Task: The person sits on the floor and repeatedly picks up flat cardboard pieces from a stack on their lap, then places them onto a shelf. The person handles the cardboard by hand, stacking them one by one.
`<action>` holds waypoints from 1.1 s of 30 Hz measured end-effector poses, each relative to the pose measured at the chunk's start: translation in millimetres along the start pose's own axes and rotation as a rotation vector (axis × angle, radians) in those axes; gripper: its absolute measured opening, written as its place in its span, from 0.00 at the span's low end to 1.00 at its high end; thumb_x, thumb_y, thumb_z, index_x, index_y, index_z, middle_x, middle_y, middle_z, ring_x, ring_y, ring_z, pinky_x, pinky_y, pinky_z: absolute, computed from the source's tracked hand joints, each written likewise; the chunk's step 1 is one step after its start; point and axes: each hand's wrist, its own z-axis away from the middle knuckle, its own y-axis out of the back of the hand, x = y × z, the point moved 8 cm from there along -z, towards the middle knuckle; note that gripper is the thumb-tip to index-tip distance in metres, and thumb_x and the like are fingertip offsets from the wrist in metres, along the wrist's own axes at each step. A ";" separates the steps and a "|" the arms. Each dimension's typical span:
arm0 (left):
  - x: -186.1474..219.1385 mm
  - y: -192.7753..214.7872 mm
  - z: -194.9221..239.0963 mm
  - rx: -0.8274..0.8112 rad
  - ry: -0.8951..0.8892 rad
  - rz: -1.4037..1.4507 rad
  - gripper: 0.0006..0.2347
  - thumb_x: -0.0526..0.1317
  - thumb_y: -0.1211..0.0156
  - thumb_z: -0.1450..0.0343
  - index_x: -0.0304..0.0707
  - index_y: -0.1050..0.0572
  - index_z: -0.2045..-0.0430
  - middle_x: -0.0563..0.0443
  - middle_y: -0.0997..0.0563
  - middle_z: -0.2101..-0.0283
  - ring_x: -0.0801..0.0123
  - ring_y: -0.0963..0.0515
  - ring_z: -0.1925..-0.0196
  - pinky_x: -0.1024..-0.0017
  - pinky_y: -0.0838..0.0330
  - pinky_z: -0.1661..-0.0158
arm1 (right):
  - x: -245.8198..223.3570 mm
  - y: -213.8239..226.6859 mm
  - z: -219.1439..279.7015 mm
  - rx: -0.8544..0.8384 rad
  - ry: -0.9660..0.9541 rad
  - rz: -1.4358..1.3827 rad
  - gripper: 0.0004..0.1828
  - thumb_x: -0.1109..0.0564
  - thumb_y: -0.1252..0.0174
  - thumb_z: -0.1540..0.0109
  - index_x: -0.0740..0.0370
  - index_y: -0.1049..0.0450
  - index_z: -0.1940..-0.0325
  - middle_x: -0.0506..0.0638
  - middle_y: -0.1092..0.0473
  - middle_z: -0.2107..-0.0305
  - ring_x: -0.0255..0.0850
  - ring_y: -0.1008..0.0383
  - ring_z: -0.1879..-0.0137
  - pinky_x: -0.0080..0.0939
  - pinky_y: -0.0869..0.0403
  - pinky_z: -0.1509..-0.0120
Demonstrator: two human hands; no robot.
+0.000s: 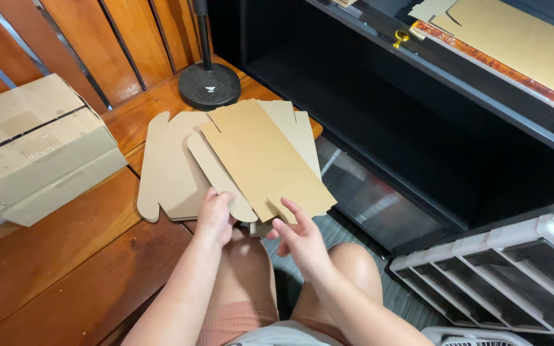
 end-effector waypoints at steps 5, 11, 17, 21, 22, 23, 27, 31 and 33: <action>2.8 -52.4 53.0 0.028 0.139 0.187 0.07 0.31 0.51 0.30 0.40 0.40 0.63 0.36 0.29 0.70 0.44 0.23 0.72 0.42 0.30 0.74 | 27.5 2.6 5.6 0.163 -0.121 -0.439 0.40 0.57 0.43 0.36 0.54 0.45 0.19 0.53 0.33 0.53 0.48 0.20 0.50 0.42 0.21 0.51; -39.3 -77.9 60.2 -0.116 0.159 0.161 0.19 0.30 0.46 0.27 0.31 0.36 0.40 0.32 0.28 0.39 0.40 0.24 0.37 0.39 0.31 0.39 | 38.5 30.3 -14.9 0.336 -0.032 -0.466 0.34 0.66 0.42 0.34 0.65 0.40 0.23 0.52 0.39 0.35 0.37 0.30 0.47 0.44 0.21 0.40; -23.6 -91.6 90.3 -0.149 0.195 0.153 0.19 0.30 0.46 0.27 0.29 0.36 0.39 0.33 0.28 0.40 0.41 0.25 0.36 0.39 0.34 0.36 | 44.2 49.8 -23.2 0.394 -0.001 -0.465 0.37 0.72 0.36 0.39 0.68 0.37 0.27 0.53 0.39 0.41 0.41 0.25 0.52 0.40 0.16 0.50; 12.7 -94.8 87.8 -0.155 0.130 0.087 0.22 0.31 0.46 0.27 0.27 0.38 0.36 0.33 0.29 0.38 0.40 0.28 0.34 0.37 0.36 0.37 | 57.0 67.6 -33.2 0.407 0.019 -0.397 0.38 0.73 0.34 0.42 0.65 0.35 0.27 0.49 0.36 0.46 0.37 0.23 0.57 0.42 0.16 0.50; 22.0 -87.9 77.1 -0.106 0.078 0.016 0.22 0.32 0.44 0.27 0.27 0.38 0.37 0.35 0.29 0.44 0.49 0.27 0.41 0.40 0.31 0.39 | 60.4 72.4 -36.4 0.403 0.024 -0.382 0.38 0.73 0.34 0.42 0.64 0.34 0.28 0.48 0.36 0.46 0.37 0.22 0.57 0.42 0.16 0.51; 30.8 -81.0 67.3 -0.056 0.028 -0.055 0.22 0.34 0.42 0.27 0.28 0.37 0.37 0.37 0.29 0.49 0.58 0.26 0.47 0.43 0.27 0.41 | 64.4 77.7 -38.6 0.401 0.029 -0.368 0.38 0.73 0.34 0.43 0.63 0.33 0.28 0.48 0.35 0.46 0.38 0.22 0.58 0.43 0.16 0.51; 27.6 -38.6 -19.1 -0.015 -0.096 -0.193 0.20 0.34 0.43 0.26 0.26 0.37 0.39 0.35 0.30 0.52 0.55 0.25 0.50 0.47 0.23 0.45 | 62.8 91.3 -41.4 0.399 0.005 -0.343 0.37 0.73 0.33 0.43 0.61 0.31 0.29 0.46 0.34 0.45 0.38 0.21 0.57 0.44 0.17 0.51; 74.0 -37.7 -14.2 -0.024 -0.170 -0.219 0.22 0.30 0.42 0.26 0.25 0.40 0.37 0.29 0.27 0.48 0.45 0.22 0.45 0.39 0.25 0.47 | 55.2 100.7 -41.1 0.371 -0.014 -0.334 0.36 0.74 0.33 0.44 0.62 0.29 0.31 0.48 0.31 0.46 0.41 0.20 0.59 0.43 0.16 0.52; 98.6 -44.2 6.6 -0.045 -0.192 -0.227 0.23 0.29 0.42 0.26 0.24 0.41 0.36 0.28 0.27 0.46 0.45 0.23 0.43 0.40 0.25 0.47 | 53.3 106.3 -42.4 0.359 -0.013 -0.329 0.35 0.75 0.34 0.43 0.64 0.29 0.32 0.49 0.30 0.48 0.40 0.20 0.59 0.42 0.15 0.53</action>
